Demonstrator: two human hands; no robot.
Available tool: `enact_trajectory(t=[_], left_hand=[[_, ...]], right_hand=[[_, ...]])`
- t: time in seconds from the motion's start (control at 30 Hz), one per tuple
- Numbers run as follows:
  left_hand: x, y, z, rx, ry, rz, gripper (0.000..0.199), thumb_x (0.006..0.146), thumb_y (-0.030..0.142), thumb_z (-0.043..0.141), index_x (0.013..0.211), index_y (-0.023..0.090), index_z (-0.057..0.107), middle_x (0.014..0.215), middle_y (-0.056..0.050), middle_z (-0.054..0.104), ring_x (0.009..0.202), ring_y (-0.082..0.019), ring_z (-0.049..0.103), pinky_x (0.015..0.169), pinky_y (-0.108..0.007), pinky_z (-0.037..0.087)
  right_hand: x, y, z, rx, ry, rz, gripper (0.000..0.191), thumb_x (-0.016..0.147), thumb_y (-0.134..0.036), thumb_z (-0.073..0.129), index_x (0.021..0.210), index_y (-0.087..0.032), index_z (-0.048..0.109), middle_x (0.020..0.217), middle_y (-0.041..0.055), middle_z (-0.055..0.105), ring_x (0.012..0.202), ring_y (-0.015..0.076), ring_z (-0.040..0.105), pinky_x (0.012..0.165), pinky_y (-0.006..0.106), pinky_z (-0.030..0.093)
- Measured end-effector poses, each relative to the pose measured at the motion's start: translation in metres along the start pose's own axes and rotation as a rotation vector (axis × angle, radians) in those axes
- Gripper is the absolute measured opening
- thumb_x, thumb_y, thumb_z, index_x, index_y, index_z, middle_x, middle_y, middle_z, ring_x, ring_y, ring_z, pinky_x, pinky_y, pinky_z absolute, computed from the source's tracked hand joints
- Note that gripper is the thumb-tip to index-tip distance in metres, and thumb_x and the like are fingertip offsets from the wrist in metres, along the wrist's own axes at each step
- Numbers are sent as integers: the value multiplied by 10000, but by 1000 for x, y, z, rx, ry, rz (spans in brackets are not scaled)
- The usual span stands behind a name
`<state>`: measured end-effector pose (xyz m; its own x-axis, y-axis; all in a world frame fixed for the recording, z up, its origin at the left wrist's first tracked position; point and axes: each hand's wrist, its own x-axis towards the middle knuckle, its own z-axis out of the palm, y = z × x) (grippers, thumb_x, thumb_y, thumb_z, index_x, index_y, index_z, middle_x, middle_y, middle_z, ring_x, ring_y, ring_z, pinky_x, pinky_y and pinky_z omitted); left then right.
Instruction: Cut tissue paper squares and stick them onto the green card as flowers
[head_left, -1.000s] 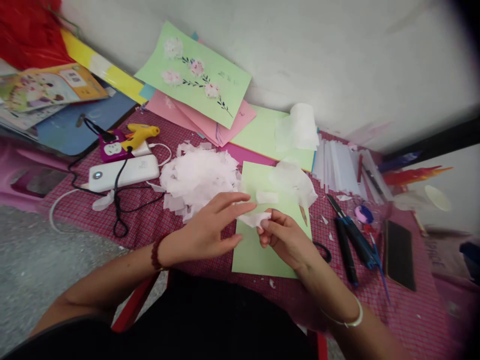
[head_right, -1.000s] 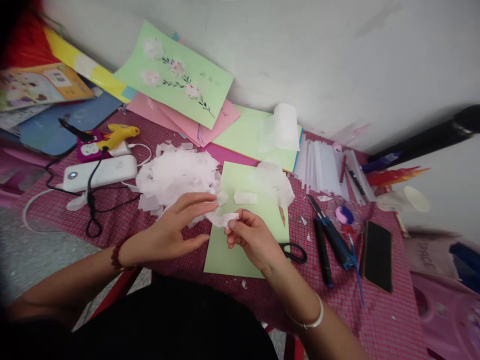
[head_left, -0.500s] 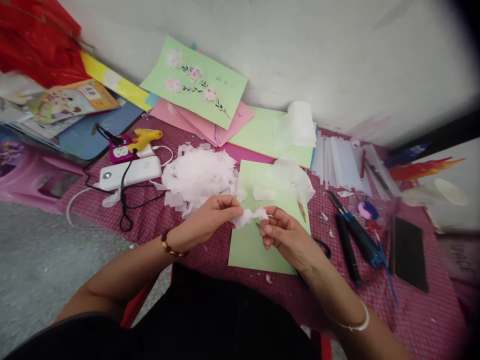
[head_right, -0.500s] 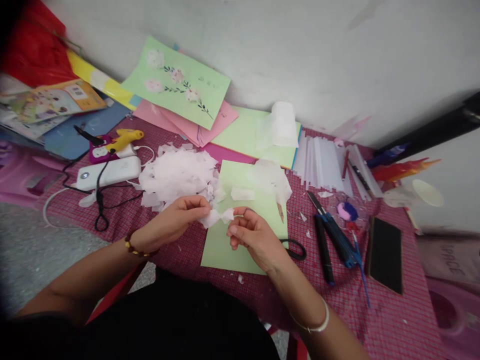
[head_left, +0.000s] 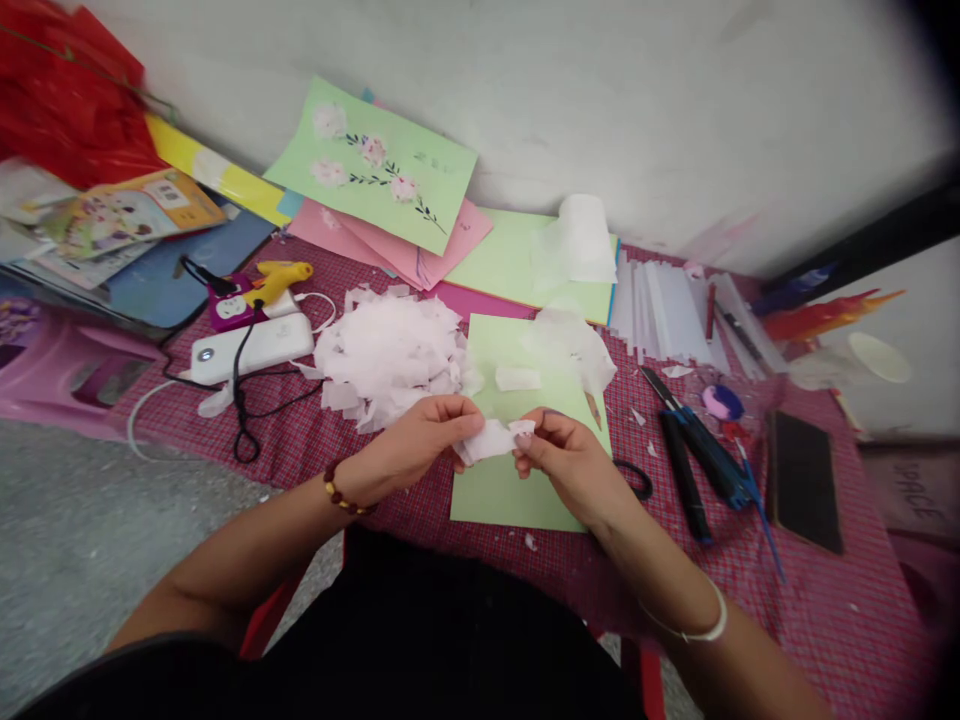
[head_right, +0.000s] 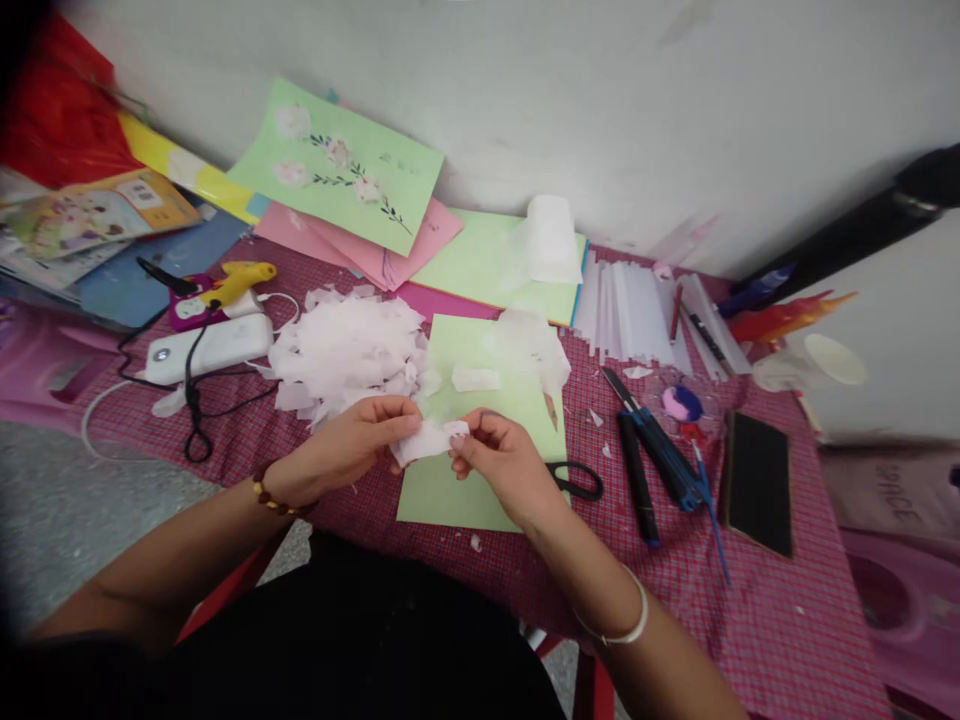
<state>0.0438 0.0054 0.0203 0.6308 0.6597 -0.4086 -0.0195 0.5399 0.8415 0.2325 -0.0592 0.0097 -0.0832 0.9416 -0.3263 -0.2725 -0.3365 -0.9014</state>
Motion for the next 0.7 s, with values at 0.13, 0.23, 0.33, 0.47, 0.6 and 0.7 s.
enact_trajectory(t=[0.13,0.23,0.33,0.47,0.6,0.7], left_hand=[[-3,0,-5,49,-21,-23,281,789,405,686,832,134,623,653,24,596,514,-64,523,486,-196,447],[-5,0,-7,132,-75,-34,234,738,330,728,769,127,617,614,34,581,507,-55,513,507,-188,424],[-8,5,-13,138,-34,18,185,730,275,711,712,126,602,601,45,557,518,-44,487,525,-178,389],[-13,13,-31,98,90,124,170,746,273,696,754,131,603,670,45,555,569,-43,475,569,-182,382],[-19,17,-48,61,213,207,192,751,299,685,771,136,586,691,41,544,580,-51,463,570,-192,370],[-23,17,-54,7,304,246,212,722,295,708,789,135,586,702,49,535,576,-42,452,563,-185,360]], right_hand=[[2,-2,4,-70,-6,-11,233,747,-401,745,765,-198,633,610,-31,605,527,104,543,539,257,483],[-5,-5,-6,-323,16,-78,191,804,-390,673,842,-205,649,684,-1,640,599,139,593,600,293,518],[-26,0,-36,-780,115,-186,238,838,-334,625,1043,-217,653,904,58,690,780,201,654,752,376,551],[-63,22,-84,-1266,230,-282,330,824,-309,611,1133,-197,633,1089,132,670,1049,322,637,958,537,499],[-84,49,-106,-1412,267,-368,444,847,-291,554,1289,-247,551,1228,138,605,1108,327,639,976,532,514],[-86,57,-109,-1478,293,-381,477,819,-312,566,1294,-272,559,1101,133,655,972,340,692,874,547,563]])
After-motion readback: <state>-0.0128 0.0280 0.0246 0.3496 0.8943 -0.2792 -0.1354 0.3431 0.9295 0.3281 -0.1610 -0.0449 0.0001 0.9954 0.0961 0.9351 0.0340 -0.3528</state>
